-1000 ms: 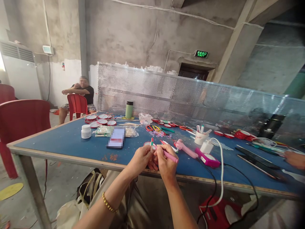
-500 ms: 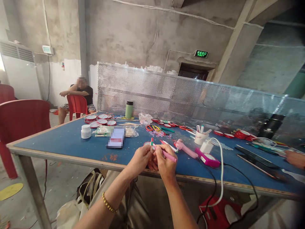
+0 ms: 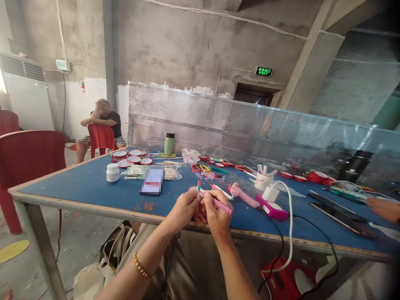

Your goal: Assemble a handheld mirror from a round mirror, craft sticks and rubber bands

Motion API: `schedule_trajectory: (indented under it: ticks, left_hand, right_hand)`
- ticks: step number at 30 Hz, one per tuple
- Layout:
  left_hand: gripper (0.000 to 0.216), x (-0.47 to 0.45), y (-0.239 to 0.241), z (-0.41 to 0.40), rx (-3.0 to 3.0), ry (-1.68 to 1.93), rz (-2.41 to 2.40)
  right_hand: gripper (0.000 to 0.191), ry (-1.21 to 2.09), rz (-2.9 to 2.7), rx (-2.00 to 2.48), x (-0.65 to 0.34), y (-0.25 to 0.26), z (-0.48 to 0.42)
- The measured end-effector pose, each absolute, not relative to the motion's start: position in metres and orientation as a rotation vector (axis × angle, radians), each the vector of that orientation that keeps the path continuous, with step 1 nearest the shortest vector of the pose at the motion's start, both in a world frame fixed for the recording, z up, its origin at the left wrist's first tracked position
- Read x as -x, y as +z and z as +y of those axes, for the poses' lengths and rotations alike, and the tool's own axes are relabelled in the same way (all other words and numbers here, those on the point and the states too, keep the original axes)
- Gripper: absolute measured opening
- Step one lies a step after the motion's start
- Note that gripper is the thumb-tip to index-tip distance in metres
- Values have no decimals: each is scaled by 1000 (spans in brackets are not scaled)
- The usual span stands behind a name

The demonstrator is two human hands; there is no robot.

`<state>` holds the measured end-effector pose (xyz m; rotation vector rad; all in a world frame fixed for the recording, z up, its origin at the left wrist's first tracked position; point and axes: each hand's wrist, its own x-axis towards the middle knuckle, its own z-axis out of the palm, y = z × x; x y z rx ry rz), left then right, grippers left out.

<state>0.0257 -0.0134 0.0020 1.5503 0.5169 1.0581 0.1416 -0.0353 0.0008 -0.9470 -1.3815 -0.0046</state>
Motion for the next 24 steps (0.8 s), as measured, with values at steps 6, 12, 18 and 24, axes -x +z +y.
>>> schedule_trajectory:
  ticks: [6, 12, 18, 24]
  left_hand:
    - [41, -26, 0, -13, -1547, 1062, 503]
    - [43, -26, -1, -12, -1554, 1058, 517]
    - [44, -26, 1, -13, -1554, 1063, 511]
    - [42, -25, 3, -15, -1530, 1068, 514]
  right_hand:
    - [22, -97, -1405, 965, -141, 5, -37]
    - [23, -67, -1372, 963, -141, 3, -38]
    - [23, -9, -1374, 969, -142, 2, -37]
    - [23, -54, -1386, 976, -141, 4, -37]
